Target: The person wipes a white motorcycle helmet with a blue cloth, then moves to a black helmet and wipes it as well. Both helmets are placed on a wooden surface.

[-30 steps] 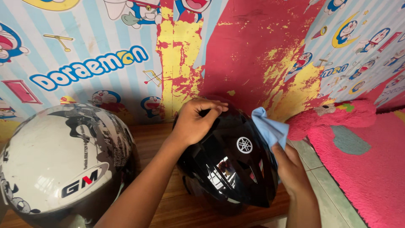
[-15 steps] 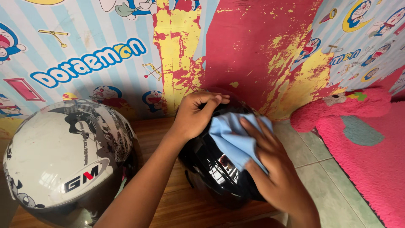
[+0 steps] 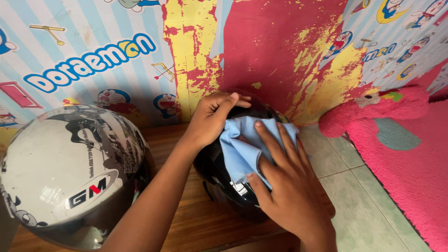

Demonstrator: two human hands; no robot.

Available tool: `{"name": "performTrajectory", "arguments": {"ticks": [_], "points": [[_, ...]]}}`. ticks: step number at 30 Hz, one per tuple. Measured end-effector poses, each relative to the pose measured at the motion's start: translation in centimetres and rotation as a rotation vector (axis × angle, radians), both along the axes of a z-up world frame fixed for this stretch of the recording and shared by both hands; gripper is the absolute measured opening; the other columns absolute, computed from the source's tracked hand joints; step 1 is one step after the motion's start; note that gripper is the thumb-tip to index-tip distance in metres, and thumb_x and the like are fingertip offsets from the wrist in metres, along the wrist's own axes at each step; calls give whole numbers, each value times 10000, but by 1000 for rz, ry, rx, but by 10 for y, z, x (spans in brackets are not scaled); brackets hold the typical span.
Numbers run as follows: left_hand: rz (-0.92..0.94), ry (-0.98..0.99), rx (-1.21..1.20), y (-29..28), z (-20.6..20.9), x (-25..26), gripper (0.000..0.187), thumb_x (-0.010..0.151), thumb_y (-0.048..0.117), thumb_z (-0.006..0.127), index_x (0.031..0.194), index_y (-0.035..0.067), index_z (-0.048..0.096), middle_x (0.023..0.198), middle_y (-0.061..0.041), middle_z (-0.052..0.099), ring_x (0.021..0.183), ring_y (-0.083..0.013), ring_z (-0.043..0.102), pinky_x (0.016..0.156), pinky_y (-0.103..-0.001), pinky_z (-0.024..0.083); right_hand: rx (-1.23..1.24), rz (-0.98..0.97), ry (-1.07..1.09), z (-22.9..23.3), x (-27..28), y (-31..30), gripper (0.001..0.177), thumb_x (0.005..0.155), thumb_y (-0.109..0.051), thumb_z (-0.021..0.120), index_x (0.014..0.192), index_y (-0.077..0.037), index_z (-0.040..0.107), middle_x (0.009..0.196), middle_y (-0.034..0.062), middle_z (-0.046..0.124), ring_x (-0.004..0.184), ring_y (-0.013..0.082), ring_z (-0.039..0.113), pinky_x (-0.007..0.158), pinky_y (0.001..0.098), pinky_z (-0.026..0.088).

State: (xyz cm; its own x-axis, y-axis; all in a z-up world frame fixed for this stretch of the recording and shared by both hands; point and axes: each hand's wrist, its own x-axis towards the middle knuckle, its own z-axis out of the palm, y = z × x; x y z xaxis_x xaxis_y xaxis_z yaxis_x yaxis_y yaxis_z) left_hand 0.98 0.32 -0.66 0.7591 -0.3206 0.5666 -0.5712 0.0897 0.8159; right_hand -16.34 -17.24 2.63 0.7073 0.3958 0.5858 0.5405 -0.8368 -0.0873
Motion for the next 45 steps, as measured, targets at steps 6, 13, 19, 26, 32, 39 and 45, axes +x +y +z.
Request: {"name": "performTrajectory", "arguments": {"ticks": [6, 13, 19, 26, 32, 39, 45], "points": [[-73, 25, -17, 4, 1, -1, 533, 1110, 339, 378, 1074, -13, 777, 1209, -167, 760, 1188, -251, 691, 1123, -391, 467, 32, 69, 67, -1, -11, -7, 356, 836, -219, 658, 1155, -84, 741, 1598, 141, 400, 1495, 442, 297, 1173, 623, 215], [-75, -15, 9, 8, 3, -2, 617, 1115, 400, 317, 1088, -20, 768, 1232, -179, 748, 1229, -291, 676, 1156, -406, 433, 239, 138, 136, -10, -15, -33, 493, 854, -142, 624, 1340, -79, 671, 1622, 182, 410, 1551, 453, 294, 1249, 552, 187], [-37, -11, 51, 9, 3, -3, 692, 1099, 447, 254, 1088, -15, 769, 1226, -174, 754, 1219, -298, 691, 1134, -398, 457, 109, 57, 89, 1, 27, -19, 320, 941, -262, 670, 1159, -32, 622, 1637, 187, 393, 1527, 475, 273, 1221, 551, 218], [-73, -74, 24, 11, 2, -4, 766, 1109, 475, 176, 1088, -11, 768, 1250, -178, 741, 1262, -304, 657, 1182, -414, 402, -32, 82, 50, -6, -7, 9, 592, 738, -211, 691, 1330, -216, 708, 1568, 136, 412, 1456, 464, 258, 1160, 655, 173], [-56, -58, 37, 9, 3, -2, 783, 1109, 485, 163, 1083, -4, 775, 1238, -168, 750, 1260, -302, 663, 1189, -415, 397, 64, 77, 75, -27, -16, -29, 609, 769, -146, 661, 1357, -306, 678, 1609, 72, 436, 1533, 418, 255, 1203, 581, 170], [-6, -37, 83, 9, 10, -10, 766, 1098, 473, 172, 1074, 8, 780, 1237, -153, 752, 1244, -291, 664, 1180, -404, 390, 769, 19, 562, -34, 62, -61, 506, 996, -288, 540, 1449, -62, 522, 1363, 92, 638, 1236, 216, 586, 1074, 376, 425], [-26, -15, 72, 8, 12, -11, 667, 1110, 413, 249, 1070, 9, 778, 1237, -151, 750, 1240, -283, 667, 1173, -404, 409, 969, -44, 668, -57, 104, -84, 561, 976, -389, 557, 1414, -38, 582, 1359, 57, 651, 1288, 160, 549, 1090, 309, 378]]}}
